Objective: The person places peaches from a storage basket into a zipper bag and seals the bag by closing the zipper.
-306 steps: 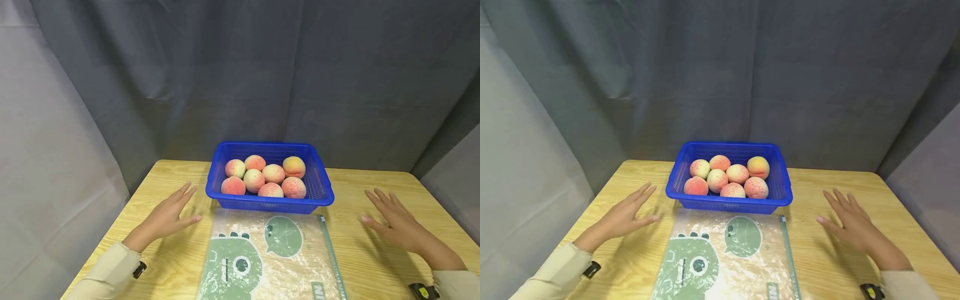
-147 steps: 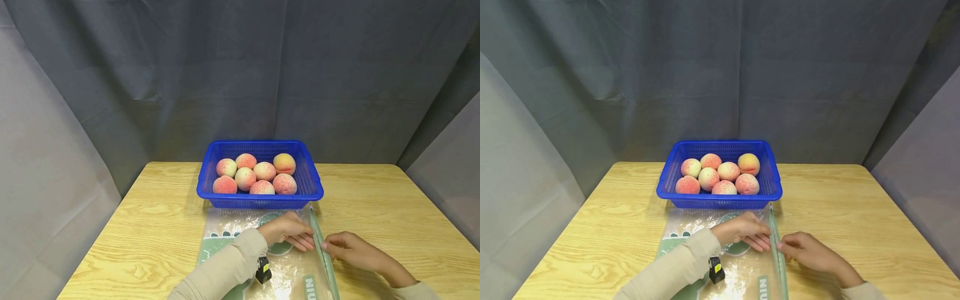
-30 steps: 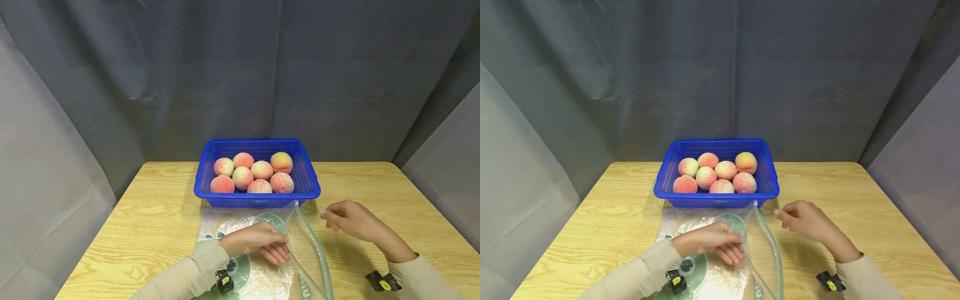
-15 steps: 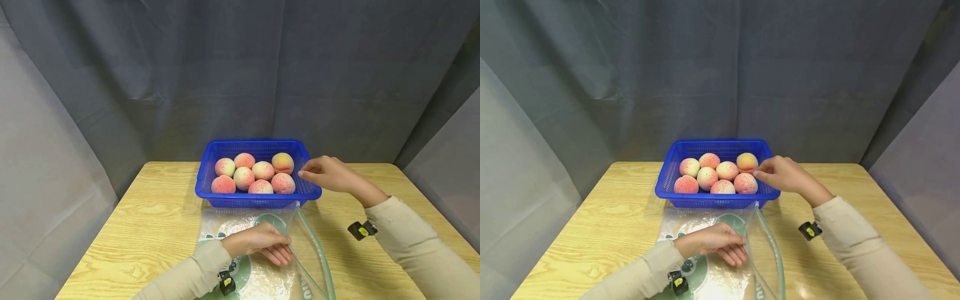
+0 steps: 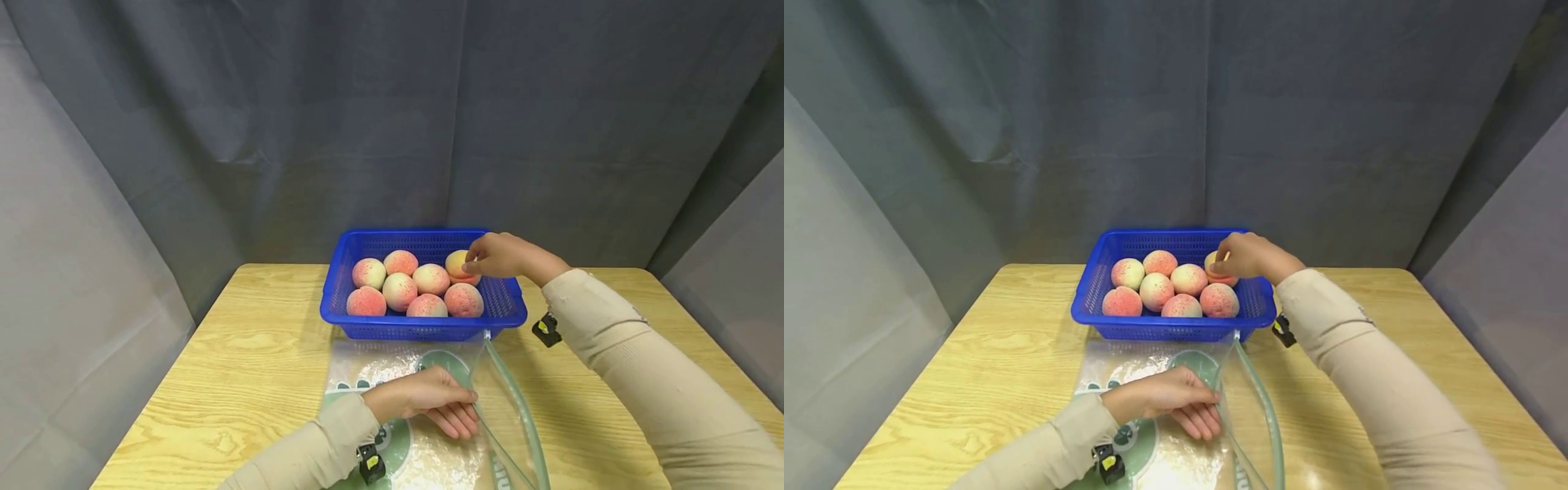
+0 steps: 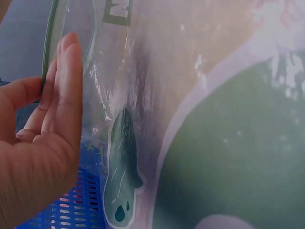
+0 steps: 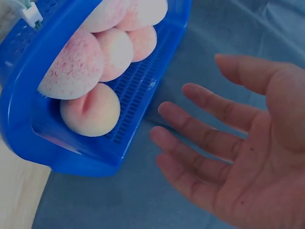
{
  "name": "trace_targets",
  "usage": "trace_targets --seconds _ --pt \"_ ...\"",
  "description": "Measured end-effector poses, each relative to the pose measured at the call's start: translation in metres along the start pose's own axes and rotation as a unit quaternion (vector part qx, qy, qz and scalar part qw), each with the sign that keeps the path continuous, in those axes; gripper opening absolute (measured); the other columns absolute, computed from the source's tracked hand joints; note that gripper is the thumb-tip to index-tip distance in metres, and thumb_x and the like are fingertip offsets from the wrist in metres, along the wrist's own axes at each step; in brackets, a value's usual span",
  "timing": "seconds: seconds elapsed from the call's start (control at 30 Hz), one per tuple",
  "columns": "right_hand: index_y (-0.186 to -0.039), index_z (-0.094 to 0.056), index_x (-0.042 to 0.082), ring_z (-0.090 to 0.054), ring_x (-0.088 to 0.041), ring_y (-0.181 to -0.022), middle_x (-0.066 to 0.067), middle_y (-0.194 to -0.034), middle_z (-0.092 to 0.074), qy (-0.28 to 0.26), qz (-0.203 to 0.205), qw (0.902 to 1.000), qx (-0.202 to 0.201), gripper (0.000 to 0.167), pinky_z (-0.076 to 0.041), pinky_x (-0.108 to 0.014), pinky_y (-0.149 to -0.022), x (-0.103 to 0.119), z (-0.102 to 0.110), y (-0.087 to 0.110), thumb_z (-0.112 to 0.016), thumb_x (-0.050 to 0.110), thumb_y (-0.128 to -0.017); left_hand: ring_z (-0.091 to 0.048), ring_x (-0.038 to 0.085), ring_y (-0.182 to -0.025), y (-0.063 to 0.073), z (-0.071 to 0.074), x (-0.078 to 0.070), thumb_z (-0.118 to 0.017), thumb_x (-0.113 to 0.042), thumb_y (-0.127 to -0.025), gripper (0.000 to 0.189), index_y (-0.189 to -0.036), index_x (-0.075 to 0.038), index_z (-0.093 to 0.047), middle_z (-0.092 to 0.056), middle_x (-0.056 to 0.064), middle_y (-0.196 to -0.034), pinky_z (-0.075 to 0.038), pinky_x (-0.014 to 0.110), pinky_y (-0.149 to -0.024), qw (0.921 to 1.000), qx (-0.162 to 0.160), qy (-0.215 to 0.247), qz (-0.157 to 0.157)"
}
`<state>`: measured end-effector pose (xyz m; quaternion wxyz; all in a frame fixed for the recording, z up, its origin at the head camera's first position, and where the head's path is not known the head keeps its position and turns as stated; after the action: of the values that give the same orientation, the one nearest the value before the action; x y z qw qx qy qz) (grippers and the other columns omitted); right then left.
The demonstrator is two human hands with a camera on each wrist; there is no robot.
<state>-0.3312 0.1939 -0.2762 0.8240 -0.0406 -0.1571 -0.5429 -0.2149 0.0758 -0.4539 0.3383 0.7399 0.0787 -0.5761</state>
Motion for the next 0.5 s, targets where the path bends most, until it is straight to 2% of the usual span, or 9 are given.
trace_targets --seconds 0.27,0.5 --pt "-0.117 -0.064 -0.002 -0.054 -0.042 -0.115 -0.025 -0.122 -0.06 0.008 -0.036 0.9985 0.041 0.038 -0.044 -0.056 -0.097 -0.006 -0.004 -0.018 -0.058 0.028 -0.094 -0.066 0.014 -0.057 -0.001 0.001 0.004 -0.055 -0.02 -0.096 0.037 -0.094 0.014 -0.068 -0.07 0.028 -0.087 -0.058 0.025 -0.055 1.0 -0.005 -0.005 -0.003" --pt "-0.121 -0.061 -0.002 -0.048 -0.045 -0.121 -0.027 -0.13 -0.054 -0.015 -0.064 0.9953 0.071 0.043 -0.04 -0.058 -0.101 -0.01 -0.007 -0.028 -0.056 0.032 -0.094 -0.066 0.014 -0.057 0.001 0.003 0.006 -0.055 -0.02 -0.096 0.038 -0.094 0.016 -0.067 -0.068 0.031 -0.088 -0.057 0.023 -0.052 1.0 -0.006 0.001 -0.008"
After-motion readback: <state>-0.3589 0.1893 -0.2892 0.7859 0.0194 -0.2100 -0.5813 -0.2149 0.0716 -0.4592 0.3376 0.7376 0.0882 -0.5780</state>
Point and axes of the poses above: each hand's wrist, its own y-axis away from the middle knuckle, its own z-axis out of the back of the hand, x = y × z, the point moved 6 cm from there along -y, towards the middle knuckle
